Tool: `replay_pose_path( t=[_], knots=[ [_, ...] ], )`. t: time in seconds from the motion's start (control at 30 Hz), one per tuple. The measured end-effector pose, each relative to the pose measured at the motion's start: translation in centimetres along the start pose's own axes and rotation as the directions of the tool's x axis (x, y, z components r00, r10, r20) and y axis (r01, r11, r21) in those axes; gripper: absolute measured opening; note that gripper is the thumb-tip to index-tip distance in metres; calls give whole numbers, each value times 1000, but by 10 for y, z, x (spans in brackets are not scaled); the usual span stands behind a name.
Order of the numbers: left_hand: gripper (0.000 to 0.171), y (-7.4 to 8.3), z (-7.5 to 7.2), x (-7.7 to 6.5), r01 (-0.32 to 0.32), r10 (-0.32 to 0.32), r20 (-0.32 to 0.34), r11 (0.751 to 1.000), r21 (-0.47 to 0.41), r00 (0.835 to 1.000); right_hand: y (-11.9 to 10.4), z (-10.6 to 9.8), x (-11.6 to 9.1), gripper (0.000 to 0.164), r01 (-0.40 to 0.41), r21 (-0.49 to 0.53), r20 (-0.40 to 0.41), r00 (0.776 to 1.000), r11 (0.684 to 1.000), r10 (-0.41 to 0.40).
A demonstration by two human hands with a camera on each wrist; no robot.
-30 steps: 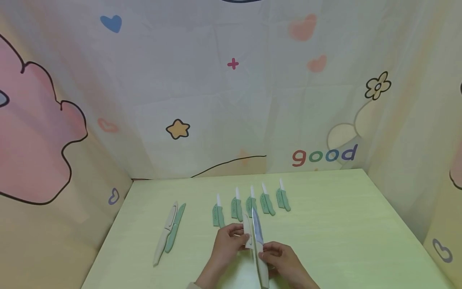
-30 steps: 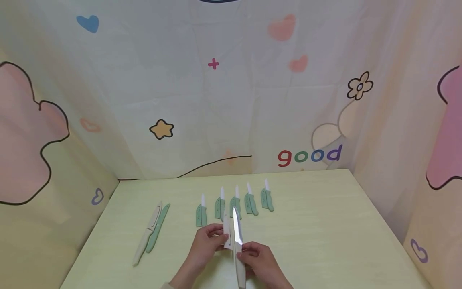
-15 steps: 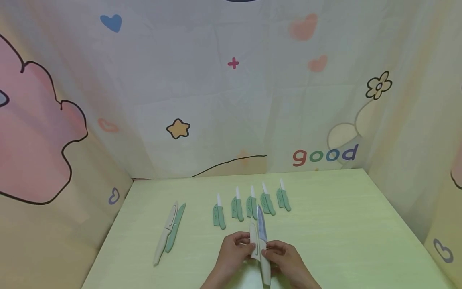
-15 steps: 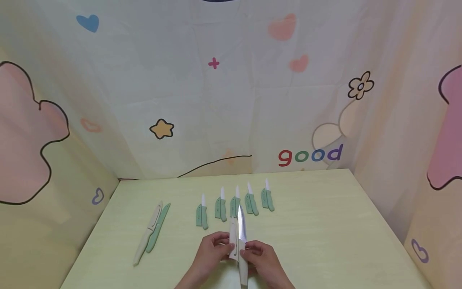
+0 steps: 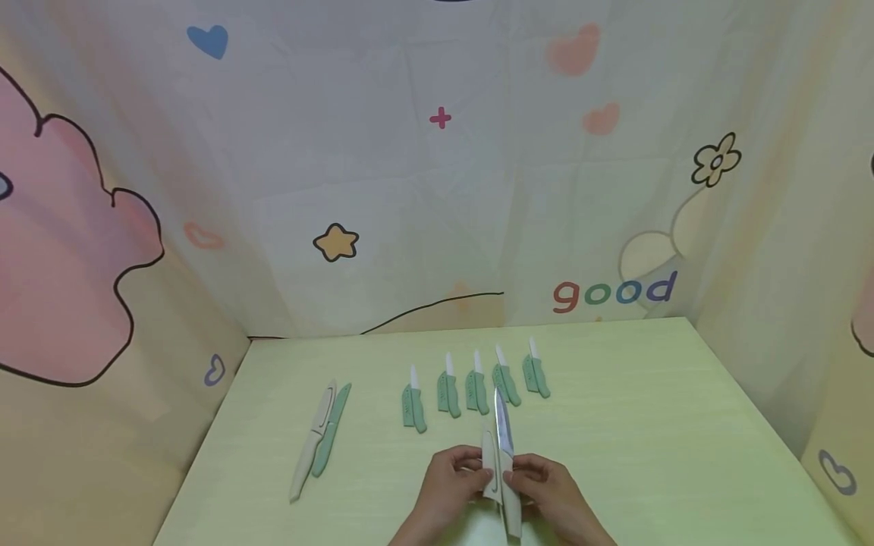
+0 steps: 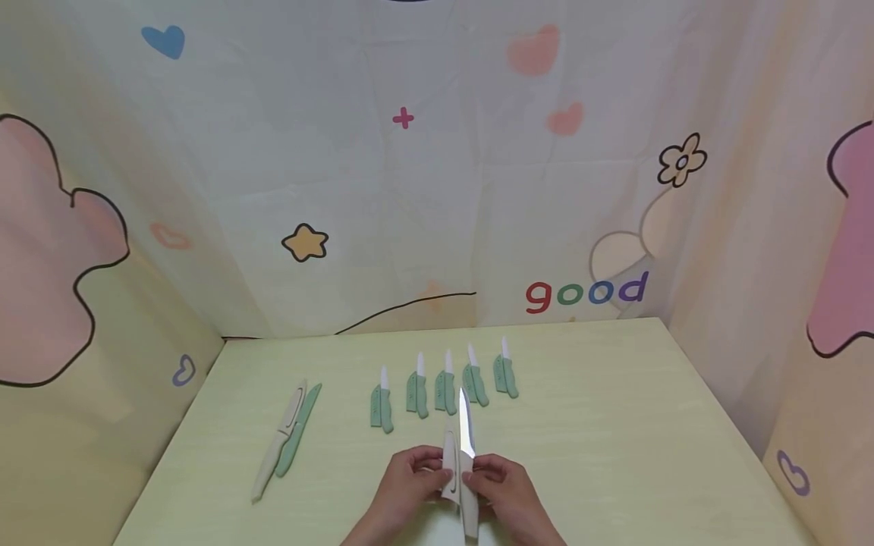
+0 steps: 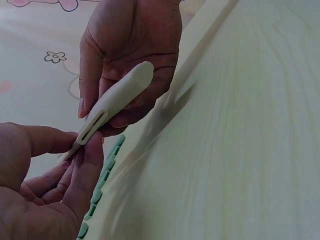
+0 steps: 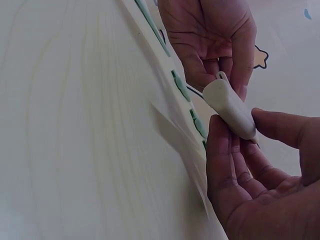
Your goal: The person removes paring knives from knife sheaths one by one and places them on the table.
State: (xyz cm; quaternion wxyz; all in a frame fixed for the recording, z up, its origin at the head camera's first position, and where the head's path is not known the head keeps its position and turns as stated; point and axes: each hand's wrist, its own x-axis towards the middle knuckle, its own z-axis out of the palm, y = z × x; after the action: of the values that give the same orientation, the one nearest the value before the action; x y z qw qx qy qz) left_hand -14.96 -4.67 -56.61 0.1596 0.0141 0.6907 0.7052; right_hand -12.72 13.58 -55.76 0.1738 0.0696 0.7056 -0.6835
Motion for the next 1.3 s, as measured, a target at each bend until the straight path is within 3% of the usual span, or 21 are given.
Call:
replay_pose_path(
  t=[0.23, 0.53, 0.73, 1.0, 1.13, 1.3],
  knots=[
    [28, -2, 7, -1, -7, 7, 23, 1000, -2, 1000, -1, -9, -6, 45, -34, -93, 0, 999, 995, 34],
    [26, -6, 16, 3, -2, 3, -11, 993, 118, 1000, 8, -19, -11, 46, -6, -146, -4, 1000, 989, 5],
    [25, -8, 20, 8, -18, 28, -43, 976, 218, 999, 9, -21, -11, 46, -58, -193, -75, 996, 979, 45],
    [23, -9, 25, 15, -15, 35, -71, 964, 266, 997, 8, -22, -7, 42, -96, -272, -149, 987, 958, 56],
    [24, -6, 29, 16, -7, 36, -84, 945, 327, 996, 6, -22, -7, 40, -106, -305, -158, 986, 946, 59],
    [27, -2, 34, 18, -6, 50, -90, 901, 434, 995, 4, -21, -8, 39, -86, -368, -179, 984, 926, 21]
  ],
)
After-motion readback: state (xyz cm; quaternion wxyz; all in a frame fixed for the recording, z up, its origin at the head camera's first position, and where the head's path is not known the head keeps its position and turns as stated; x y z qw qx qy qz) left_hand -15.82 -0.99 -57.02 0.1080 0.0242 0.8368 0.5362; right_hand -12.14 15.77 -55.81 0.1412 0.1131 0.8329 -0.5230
